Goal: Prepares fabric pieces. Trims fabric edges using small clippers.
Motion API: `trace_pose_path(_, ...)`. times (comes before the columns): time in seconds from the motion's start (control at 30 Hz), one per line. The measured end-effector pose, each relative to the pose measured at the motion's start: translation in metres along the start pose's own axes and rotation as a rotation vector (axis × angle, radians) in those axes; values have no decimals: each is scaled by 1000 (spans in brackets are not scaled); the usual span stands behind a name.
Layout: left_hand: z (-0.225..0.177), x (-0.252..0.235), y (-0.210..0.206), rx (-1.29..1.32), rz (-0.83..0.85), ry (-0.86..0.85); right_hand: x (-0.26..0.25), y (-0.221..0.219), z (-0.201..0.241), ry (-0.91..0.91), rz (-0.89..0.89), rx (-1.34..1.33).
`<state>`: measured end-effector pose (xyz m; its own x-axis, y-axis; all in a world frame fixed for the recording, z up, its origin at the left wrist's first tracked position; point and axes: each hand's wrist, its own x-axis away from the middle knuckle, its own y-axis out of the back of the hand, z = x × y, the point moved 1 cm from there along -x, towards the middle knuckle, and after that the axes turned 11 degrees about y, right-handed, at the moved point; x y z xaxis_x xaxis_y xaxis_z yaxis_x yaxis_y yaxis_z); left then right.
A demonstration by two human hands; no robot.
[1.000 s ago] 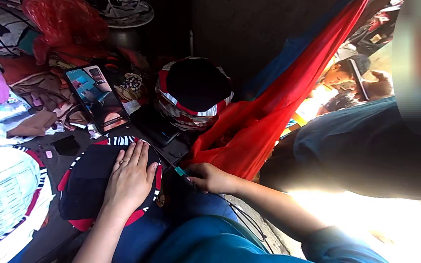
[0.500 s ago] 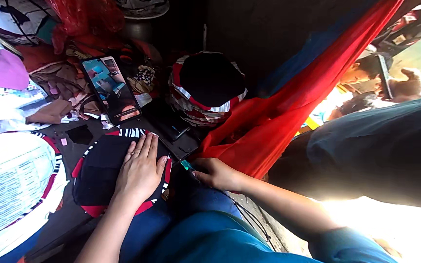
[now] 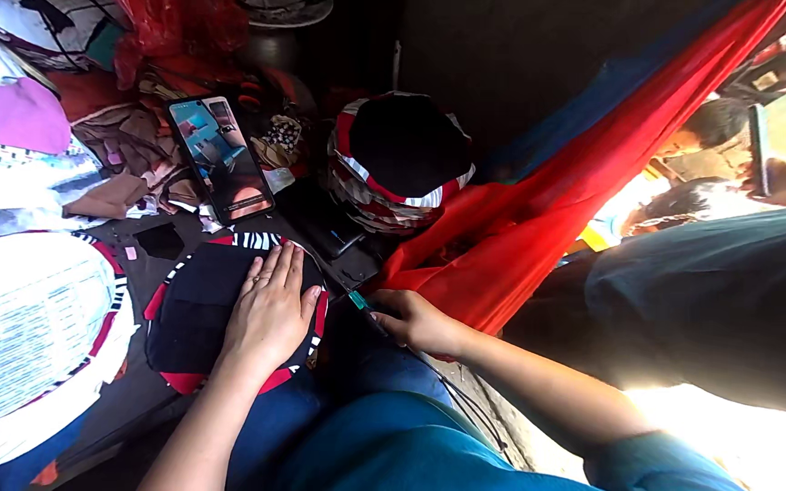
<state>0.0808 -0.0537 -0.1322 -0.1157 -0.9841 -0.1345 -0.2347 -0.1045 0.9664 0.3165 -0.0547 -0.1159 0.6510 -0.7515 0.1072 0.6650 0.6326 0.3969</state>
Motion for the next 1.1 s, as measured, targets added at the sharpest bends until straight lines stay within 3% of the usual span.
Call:
trace_pose_path(0.2,-1,2,0,14,-8,-3,8,-3,-1,41,-58,-177)
trace_pose_path(0.37,-2,1,1,27,1,-11,6,-9,16,261,-274,123)
trace_pose_path(0.53,1,1,12,170,52,4,-37,-1,45,286,-460,318)
trace_pose_path(0.6,11,5,29,267,28,21,-63,7,64,263,-506,344)
trace_pose_path(0.7,36,29,56,356,-145,115,-110,18,90,192,-568,377)
trace_pose_path(0.87,60,105,54,650,-448,311,-171,32,109,-135,-539,505)
trace_pose_path(0.93,47,135,47,747,-387,446,-183,34,105,-203,-520,561)
trace_pose_path(1.1,22,166,7,1092,116,690,-191,28,92,-215,-458,614)
